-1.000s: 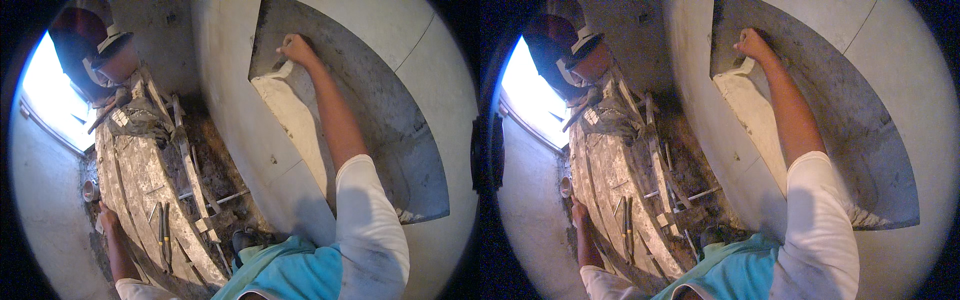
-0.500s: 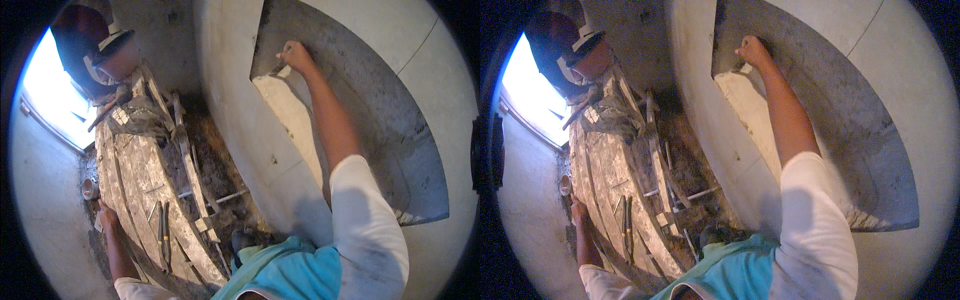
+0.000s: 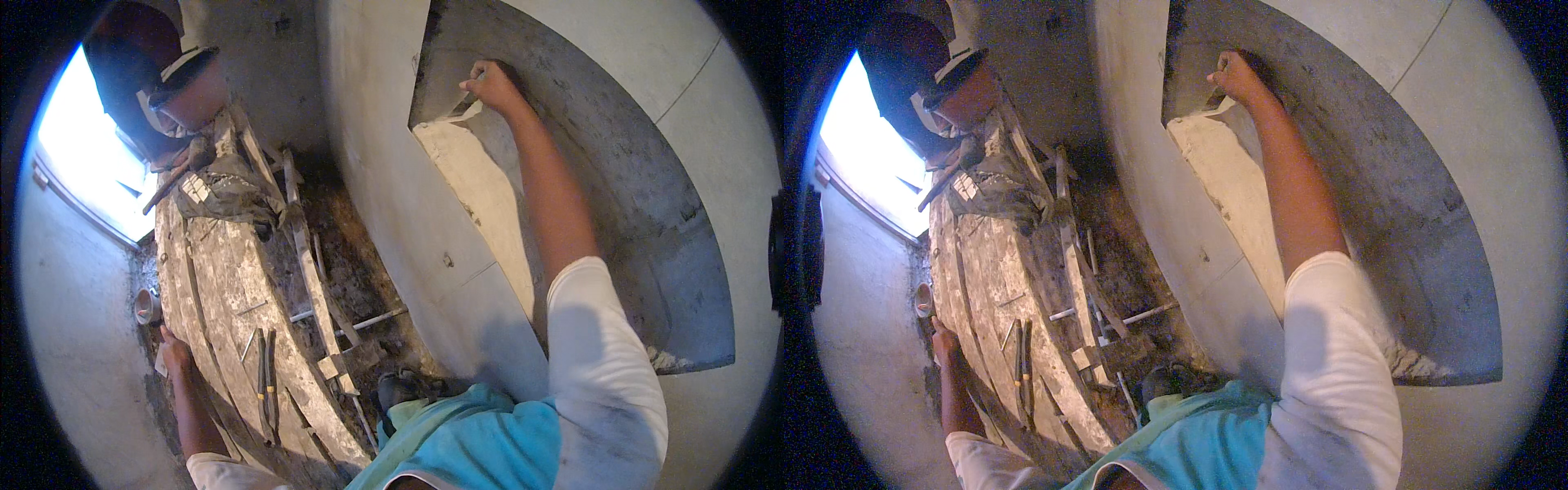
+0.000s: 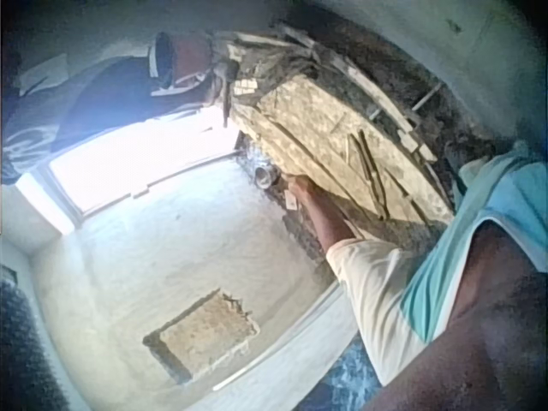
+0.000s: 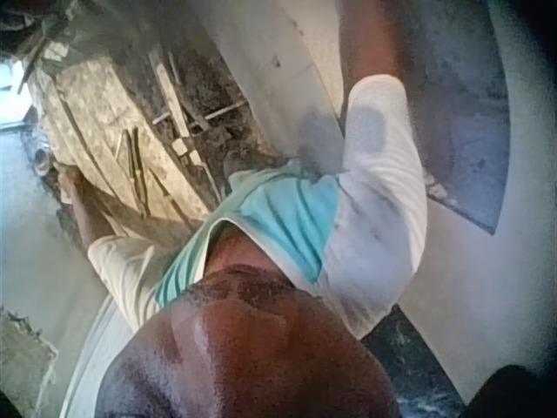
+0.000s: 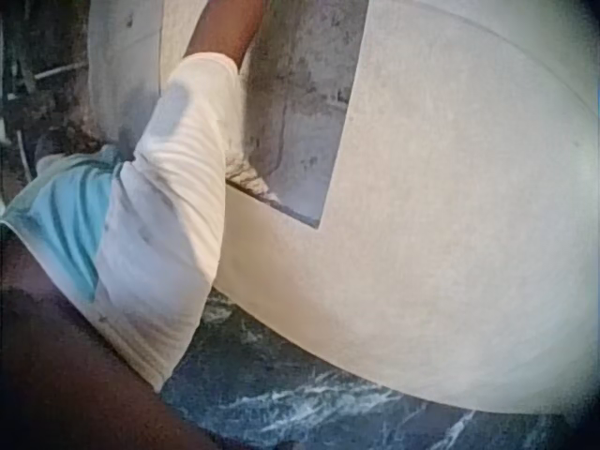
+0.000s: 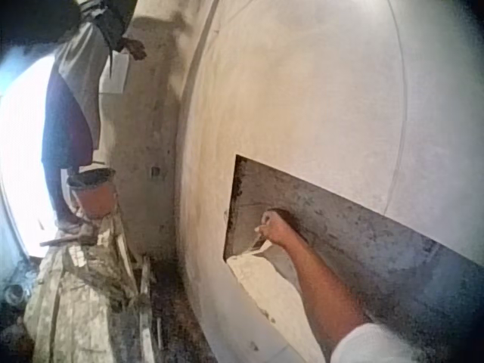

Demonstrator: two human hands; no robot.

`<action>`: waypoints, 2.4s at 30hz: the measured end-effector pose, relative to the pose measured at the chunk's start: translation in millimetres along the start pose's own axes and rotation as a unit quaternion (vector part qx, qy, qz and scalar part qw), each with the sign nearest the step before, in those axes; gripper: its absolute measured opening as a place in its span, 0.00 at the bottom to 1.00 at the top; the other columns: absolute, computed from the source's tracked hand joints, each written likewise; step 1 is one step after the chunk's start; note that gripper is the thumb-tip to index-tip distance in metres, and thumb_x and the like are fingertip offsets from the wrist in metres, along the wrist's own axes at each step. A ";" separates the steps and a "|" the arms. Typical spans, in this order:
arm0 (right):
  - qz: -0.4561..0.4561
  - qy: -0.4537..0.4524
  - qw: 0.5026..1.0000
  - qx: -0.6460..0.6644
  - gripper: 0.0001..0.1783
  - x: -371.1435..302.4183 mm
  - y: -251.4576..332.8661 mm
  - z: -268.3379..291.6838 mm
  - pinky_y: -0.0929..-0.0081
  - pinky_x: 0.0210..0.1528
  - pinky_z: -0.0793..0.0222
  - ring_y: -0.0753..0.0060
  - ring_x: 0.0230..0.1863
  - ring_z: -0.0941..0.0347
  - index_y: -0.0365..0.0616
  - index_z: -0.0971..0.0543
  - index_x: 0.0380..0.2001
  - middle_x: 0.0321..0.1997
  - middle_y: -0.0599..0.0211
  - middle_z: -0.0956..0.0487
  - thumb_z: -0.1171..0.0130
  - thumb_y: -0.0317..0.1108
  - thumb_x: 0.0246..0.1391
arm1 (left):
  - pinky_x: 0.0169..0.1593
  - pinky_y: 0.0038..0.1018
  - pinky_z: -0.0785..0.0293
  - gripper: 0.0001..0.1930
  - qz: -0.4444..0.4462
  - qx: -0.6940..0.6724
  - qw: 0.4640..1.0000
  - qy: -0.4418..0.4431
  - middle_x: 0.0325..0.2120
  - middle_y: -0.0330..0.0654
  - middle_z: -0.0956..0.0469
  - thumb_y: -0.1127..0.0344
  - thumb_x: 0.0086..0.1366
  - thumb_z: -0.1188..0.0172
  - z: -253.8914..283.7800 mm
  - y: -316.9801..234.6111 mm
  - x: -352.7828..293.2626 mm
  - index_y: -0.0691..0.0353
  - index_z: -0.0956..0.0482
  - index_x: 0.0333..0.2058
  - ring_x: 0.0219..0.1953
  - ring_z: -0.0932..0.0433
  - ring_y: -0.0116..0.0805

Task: The person applies plaster or filler into the corners and along the edges of a wall niche using a small metal scraper.

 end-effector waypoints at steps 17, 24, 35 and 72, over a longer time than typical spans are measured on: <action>0.056 -0.069 0.991 -0.102 0.13 -7.1 25.4 -4.8 0.64 0.30 0.32 0.57 0.23 0.28 0.38 0.28 0.18 0.19 0.52 0.26 0.33 0.33 0.35 | 0.43 0.48 0.38 0.35 -0.035 0.016 0.999 -0.011 0.38 0.65 0.29 0.44 0.65 0.77 -8.6 6.5 10.2 0.72 0.32 0.44 0.42 0.31 0.64; 0.076 -0.073 0.992 -0.075 0.14 -12.5 23.6 -10.8 0.63 0.29 0.33 0.56 0.23 0.28 0.37 0.28 0.18 0.19 0.51 0.26 0.33 0.33 0.34 | 0.44 0.49 0.38 0.30 -0.041 0.030 0.999 -0.007 0.40 0.66 0.30 0.47 0.66 0.75 -17.2 26.4 25.0 0.66 0.38 0.52 0.42 0.31 0.65; 0.014 -0.037 0.994 -0.099 0.14 -10.1 22.0 -5.3 0.62 0.30 0.33 0.55 0.25 0.27 0.37 0.30 0.19 0.22 0.49 0.26 0.34 0.31 0.35 | 0.40 0.47 0.34 0.25 -0.035 0.053 0.998 0.014 0.38 0.63 0.28 0.52 0.67 0.73 -21.4 26.0 24.7 0.58 0.47 0.58 0.40 0.29 0.63; 0.028 -0.040 0.989 -0.140 0.14 -39.3 59.8 -25.0 0.66 0.32 0.33 0.61 0.26 0.26 0.40 0.22 0.22 0.22 0.55 0.23 0.32 0.38 0.34 | 0.49 0.45 0.40 0.40 -0.004 -0.036 0.999 0.009 0.38 0.66 0.28 0.42 0.64 0.82 4.2 0.3 -2.6 0.75 0.28 0.41 0.46 0.32 0.62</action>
Point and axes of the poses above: each hand's wrist, its own x-axis towards the middle knuckle, its own z-axis out of the back of the hand, y = z × x, the point moved 3 cm from there along x, towards the middle knuckle
